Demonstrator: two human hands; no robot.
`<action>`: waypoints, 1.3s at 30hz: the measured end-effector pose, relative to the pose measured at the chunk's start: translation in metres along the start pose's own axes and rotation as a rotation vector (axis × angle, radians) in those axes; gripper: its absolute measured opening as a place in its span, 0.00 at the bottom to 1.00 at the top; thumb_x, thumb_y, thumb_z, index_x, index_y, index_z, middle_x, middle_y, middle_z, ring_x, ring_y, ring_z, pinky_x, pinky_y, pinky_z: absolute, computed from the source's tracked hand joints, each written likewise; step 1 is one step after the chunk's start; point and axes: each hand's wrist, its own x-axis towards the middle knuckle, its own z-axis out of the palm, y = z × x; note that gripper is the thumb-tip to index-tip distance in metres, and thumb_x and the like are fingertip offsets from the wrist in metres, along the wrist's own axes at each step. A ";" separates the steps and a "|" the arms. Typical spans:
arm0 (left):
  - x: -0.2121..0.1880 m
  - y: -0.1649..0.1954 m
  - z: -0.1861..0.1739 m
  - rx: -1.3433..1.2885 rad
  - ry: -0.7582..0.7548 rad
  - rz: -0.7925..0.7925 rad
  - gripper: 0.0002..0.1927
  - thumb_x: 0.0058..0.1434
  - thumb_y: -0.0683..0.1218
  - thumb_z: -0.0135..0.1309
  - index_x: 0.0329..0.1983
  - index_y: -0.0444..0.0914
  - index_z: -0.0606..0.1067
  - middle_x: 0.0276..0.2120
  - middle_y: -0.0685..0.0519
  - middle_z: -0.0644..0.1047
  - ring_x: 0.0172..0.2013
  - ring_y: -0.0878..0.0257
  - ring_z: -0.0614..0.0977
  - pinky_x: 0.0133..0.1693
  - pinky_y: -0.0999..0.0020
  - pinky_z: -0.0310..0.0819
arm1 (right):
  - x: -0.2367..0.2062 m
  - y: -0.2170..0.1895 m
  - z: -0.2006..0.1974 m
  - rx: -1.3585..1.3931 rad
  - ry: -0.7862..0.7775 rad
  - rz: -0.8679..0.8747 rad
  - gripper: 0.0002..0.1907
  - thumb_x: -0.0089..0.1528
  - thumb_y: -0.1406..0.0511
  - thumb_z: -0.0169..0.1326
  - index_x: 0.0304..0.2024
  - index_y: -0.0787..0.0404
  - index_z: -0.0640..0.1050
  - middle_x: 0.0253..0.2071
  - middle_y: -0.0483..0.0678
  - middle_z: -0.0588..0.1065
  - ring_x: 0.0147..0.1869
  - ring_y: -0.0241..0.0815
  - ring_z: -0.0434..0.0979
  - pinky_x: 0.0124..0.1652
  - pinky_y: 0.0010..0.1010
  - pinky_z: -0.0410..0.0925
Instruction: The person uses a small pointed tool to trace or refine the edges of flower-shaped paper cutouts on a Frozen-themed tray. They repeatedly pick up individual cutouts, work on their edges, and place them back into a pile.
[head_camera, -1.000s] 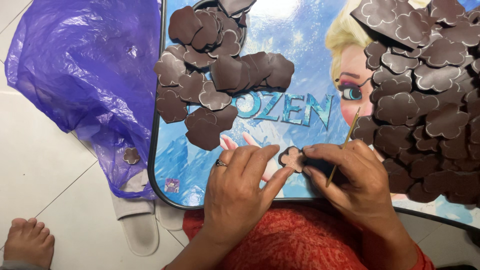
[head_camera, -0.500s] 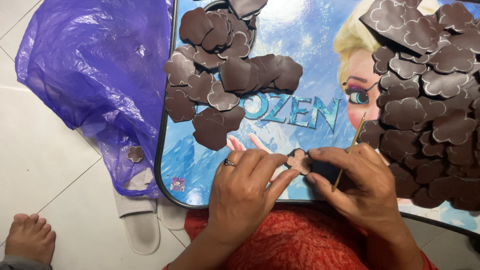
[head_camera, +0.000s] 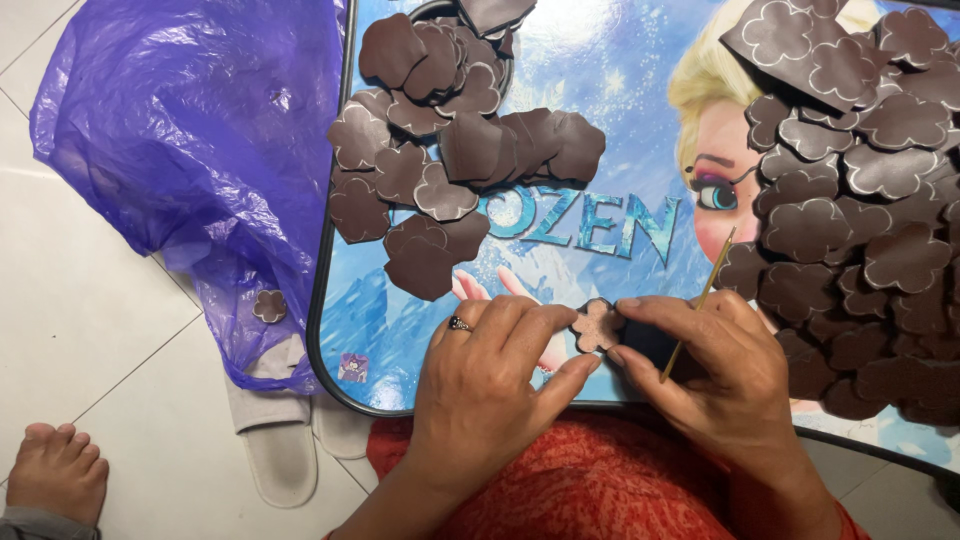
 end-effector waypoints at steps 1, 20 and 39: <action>0.001 0.000 0.000 0.001 -0.001 -0.005 0.18 0.55 0.53 0.68 0.46 0.43 0.79 0.36 0.55 0.76 0.36 0.59 0.78 0.37 0.61 0.71 | 0.000 0.000 0.000 -0.002 0.001 -0.005 0.22 0.51 0.66 0.70 0.48 0.58 0.80 0.42 0.41 0.82 0.36 0.36 0.73 0.38 0.29 0.65; 0.003 0.002 0.001 -0.002 0.021 -0.017 0.15 0.57 0.51 0.67 0.45 0.43 0.79 0.35 0.55 0.77 0.36 0.58 0.78 0.38 0.61 0.72 | -0.002 0.003 0.002 -0.029 0.003 -0.018 0.23 0.51 0.69 0.69 0.49 0.57 0.80 0.46 0.40 0.82 0.34 0.36 0.71 0.37 0.29 0.64; 0.002 0.003 0.002 0.026 0.036 0.006 0.18 0.59 0.53 0.67 0.48 0.42 0.79 0.37 0.55 0.77 0.38 0.59 0.78 0.40 0.61 0.71 | -0.002 0.003 0.000 0.068 0.029 0.008 0.23 0.53 0.66 0.68 0.51 0.59 0.78 0.44 0.44 0.80 0.40 0.39 0.77 0.40 0.30 0.68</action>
